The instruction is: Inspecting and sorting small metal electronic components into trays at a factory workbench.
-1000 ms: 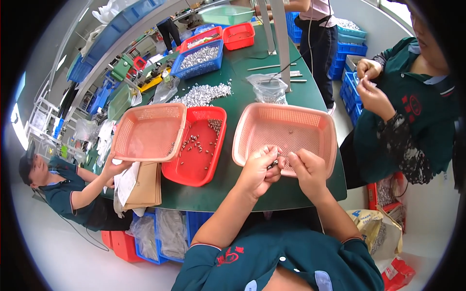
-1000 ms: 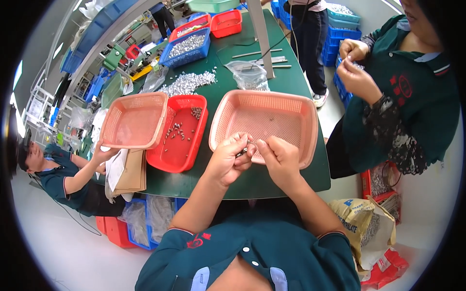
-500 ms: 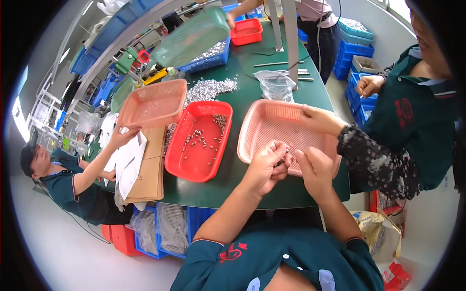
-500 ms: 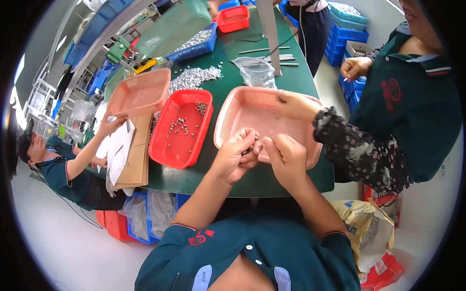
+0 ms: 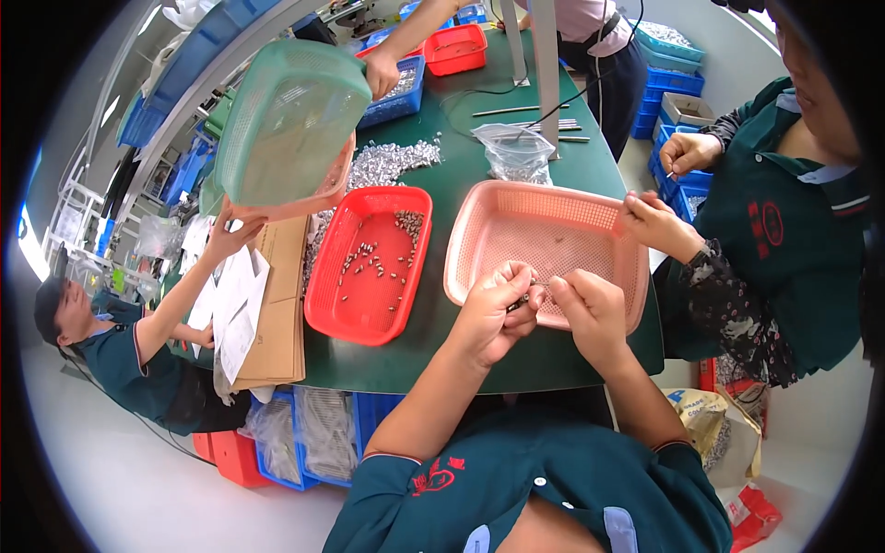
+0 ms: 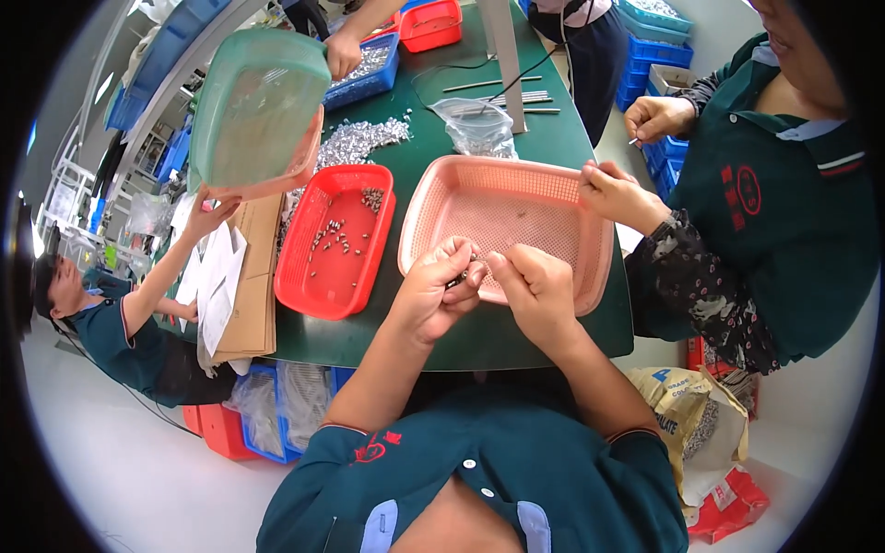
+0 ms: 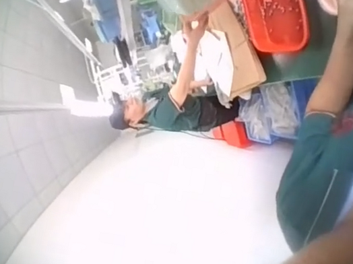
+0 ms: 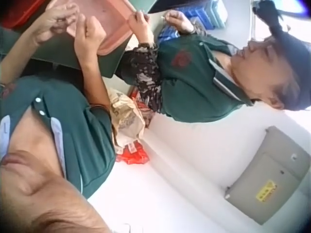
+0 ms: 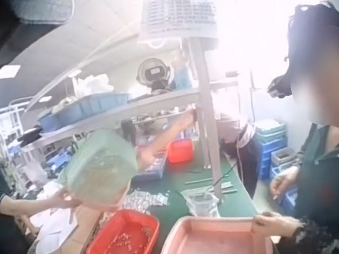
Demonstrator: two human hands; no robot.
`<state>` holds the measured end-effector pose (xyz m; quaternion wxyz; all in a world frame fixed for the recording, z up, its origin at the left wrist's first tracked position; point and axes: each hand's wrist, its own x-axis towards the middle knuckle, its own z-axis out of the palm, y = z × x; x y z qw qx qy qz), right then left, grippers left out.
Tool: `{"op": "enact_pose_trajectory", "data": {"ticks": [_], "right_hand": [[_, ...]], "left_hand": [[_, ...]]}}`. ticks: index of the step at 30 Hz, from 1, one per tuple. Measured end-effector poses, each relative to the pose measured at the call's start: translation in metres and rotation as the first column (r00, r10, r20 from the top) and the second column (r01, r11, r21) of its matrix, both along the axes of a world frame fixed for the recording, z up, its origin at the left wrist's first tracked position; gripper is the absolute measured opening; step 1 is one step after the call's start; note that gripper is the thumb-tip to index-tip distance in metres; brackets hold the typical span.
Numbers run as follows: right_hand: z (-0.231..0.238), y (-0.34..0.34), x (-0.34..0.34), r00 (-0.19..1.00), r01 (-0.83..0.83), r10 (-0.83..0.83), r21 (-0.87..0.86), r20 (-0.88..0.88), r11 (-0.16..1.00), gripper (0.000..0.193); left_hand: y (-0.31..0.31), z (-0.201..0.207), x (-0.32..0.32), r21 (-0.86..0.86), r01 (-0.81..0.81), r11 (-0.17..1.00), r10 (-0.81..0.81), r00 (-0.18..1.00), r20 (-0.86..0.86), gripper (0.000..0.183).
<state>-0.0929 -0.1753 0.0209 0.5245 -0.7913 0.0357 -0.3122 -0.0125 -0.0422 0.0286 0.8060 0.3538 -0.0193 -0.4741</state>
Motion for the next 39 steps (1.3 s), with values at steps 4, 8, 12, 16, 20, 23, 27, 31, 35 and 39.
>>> {"op": "enact_pose_trajectory", "data": {"ticks": [4, 8, 12, 16, 20, 23, 27, 31, 35, 39], "right_hand": [[-0.003, -0.001, 0.004, 0.999, 0.022, -0.019, -0.069, 0.042, 0.997, 0.023], [0.001, -0.004, 0.008, 0.996, 0.011, 0.005, -0.165, 0.094, 0.986, 0.024], [-0.007, -0.006, 0.007, 0.999, -0.04, 0.04, 0.081, 0.008, 0.996, 0.023], [-0.001, -0.009, 0.008, 1.0, -0.017, 0.015, 0.073, 0.027, 0.997, 0.023], [0.007, -0.015, 0.013, 0.998, -0.055, 0.055, -0.035, 0.01, 0.998, 0.022], [0.003, -0.015, 0.015, 0.989, -0.147, 0.144, -0.12, -0.034, 0.982, 0.02], [-0.003, -0.011, 0.013, 0.982, -0.145, 0.163, 0.174, -0.094, 0.974, 0.021], [-0.008, -0.02, 0.01, 0.978, -0.072, 0.143, 0.397, -0.15, 0.915, 0.025], [-0.004, -0.018, 0.008, 0.981, -0.031, 0.102, 0.387, -0.165, 0.921, 0.025], [-0.008, -0.017, 0.006, 0.984, -0.016, 0.077, 0.346, -0.163, 0.938, 0.024]], "left_hand": [[-0.002, -0.003, 0.001, 0.0, 0.009, 1.0, -0.009, 1.0, 0.004, 0.009], [-0.002, -0.004, 0.001, 0.004, -0.022, 1.0, 0.022, 0.998, 0.059, 0.011], [-0.007, -0.007, -0.002, -0.056, -0.043, 0.998, 0.048, 0.995, 0.093, 0.013], [-0.006, 0.0, 0.0, 0.101, 0.017, 0.995, -0.038, 0.978, 0.204, 0.017], [-0.005, -0.002, 0.003, 0.184, 0.006, 0.983, -0.059, 0.956, 0.288, 0.02], [-0.007, -0.001, 0.002, 0.2, 0.005, 0.98, -0.07, 0.945, 0.319, 0.022], [-0.008, 0.001, 0.004, 0.228, 0.019, 0.973, -0.09, 0.947, 0.308, 0.026], [-0.007, -0.003, 0.01, 0.288, -0.02, 0.957, -0.064, 0.958, 0.28, 0.027], [-0.007, 0.004, 0.023, 0.362, -0.077, 0.929, -0.011, 0.972, 0.233, 0.029], [-0.002, -0.002, 0.029, 0.25, -0.011, 0.968, -0.013, 0.995, 0.095, 0.014]]}}
